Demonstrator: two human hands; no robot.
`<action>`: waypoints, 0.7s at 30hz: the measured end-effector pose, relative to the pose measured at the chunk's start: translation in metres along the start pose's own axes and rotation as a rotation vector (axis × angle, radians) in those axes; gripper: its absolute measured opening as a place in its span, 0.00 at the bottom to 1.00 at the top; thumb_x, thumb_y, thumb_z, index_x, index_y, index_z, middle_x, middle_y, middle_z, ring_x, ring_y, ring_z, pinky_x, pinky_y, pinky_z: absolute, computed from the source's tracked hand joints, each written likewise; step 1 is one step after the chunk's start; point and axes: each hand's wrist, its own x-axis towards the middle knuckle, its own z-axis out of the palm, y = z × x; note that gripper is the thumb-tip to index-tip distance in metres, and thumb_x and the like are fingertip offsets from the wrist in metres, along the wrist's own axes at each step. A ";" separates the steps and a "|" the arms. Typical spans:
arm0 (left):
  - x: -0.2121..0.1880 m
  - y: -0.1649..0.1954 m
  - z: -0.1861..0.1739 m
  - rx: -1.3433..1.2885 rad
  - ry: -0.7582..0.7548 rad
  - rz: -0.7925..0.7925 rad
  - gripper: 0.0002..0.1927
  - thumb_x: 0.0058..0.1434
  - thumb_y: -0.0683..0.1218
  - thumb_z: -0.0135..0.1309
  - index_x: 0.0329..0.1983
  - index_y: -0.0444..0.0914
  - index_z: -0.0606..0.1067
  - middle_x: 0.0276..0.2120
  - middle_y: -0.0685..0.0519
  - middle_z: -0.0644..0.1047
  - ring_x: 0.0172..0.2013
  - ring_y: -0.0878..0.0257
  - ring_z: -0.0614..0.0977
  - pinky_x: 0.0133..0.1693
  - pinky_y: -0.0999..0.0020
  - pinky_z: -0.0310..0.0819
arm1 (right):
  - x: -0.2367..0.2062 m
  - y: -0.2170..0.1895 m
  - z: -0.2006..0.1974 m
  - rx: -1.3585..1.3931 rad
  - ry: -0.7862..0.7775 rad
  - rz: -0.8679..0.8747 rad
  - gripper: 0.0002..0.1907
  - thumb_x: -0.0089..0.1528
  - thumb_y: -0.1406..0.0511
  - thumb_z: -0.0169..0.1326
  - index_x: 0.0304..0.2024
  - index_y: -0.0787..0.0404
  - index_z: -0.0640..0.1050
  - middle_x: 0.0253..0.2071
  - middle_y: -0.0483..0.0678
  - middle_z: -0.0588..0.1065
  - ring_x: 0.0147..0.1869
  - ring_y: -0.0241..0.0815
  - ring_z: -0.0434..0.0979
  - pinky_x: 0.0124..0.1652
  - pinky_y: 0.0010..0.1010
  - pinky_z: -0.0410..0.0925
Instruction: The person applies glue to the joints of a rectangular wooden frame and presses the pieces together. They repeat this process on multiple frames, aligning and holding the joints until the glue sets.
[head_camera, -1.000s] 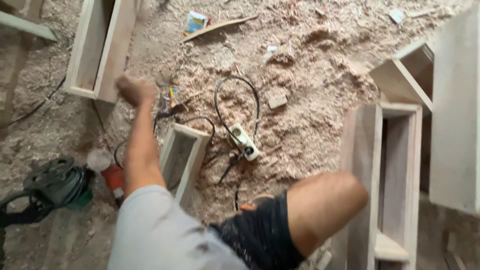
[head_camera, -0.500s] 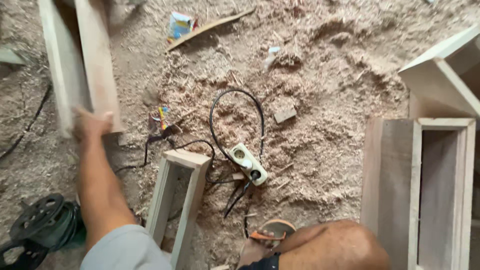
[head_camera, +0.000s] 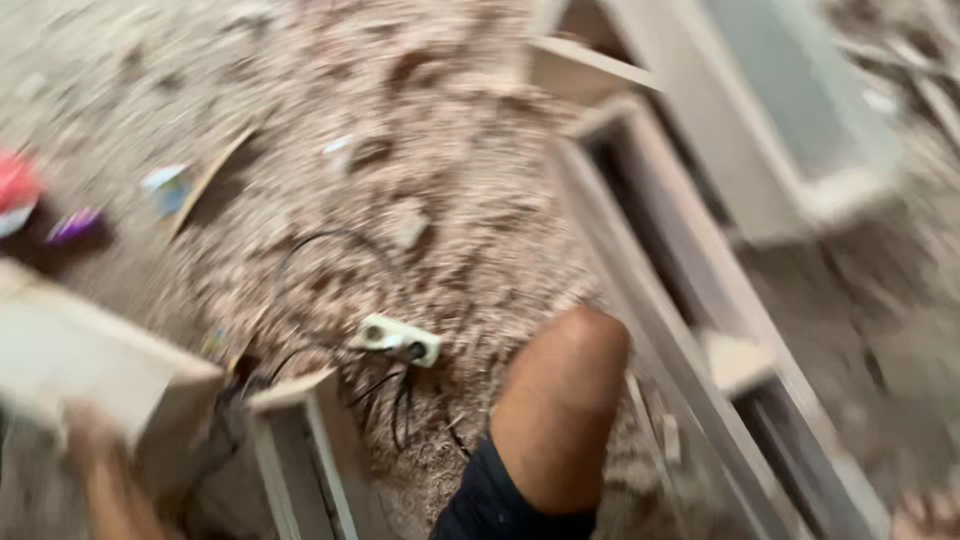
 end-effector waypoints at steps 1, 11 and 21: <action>-0.017 0.027 0.000 -0.044 0.039 0.079 0.35 0.57 0.60 0.62 0.59 0.33 0.71 0.54 0.36 0.74 0.53 0.42 0.76 0.53 0.50 0.69 | -0.010 -0.008 -0.010 0.014 -0.018 -0.027 0.08 0.77 0.63 0.53 0.54 0.60 0.75 0.40 0.44 0.73 0.41 0.36 0.68 0.47 0.28 0.62; -0.178 0.107 -0.130 -0.636 -0.273 1.230 0.31 0.54 0.62 0.64 0.53 0.38 0.75 0.43 0.43 0.80 0.42 0.52 0.81 0.41 0.58 0.76 | -0.094 -0.032 -0.004 0.195 -0.025 -0.297 0.09 0.78 0.61 0.53 0.54 0.60 0.75 0.37 0.45 0.74 0.39 0.37 0.69 0.45 0.30 0.63; -0.459 0.198 -0.246 -0.415 -0.772 2.188 0.28 0.51 0.66 0.63 0.46 0.44 0.78 0.35 0.51 0.85 0.34 0.58 0.86 0.32 0.60 0.81 | -0.186 -0.040 -0.043 0.362 0.043 -0.503 0.13 0.77 0.60 0.49 0.55 0.62 0.77 0.36 0.45 0.72 0.44 0.40 0.68 0.45 0.32 0.63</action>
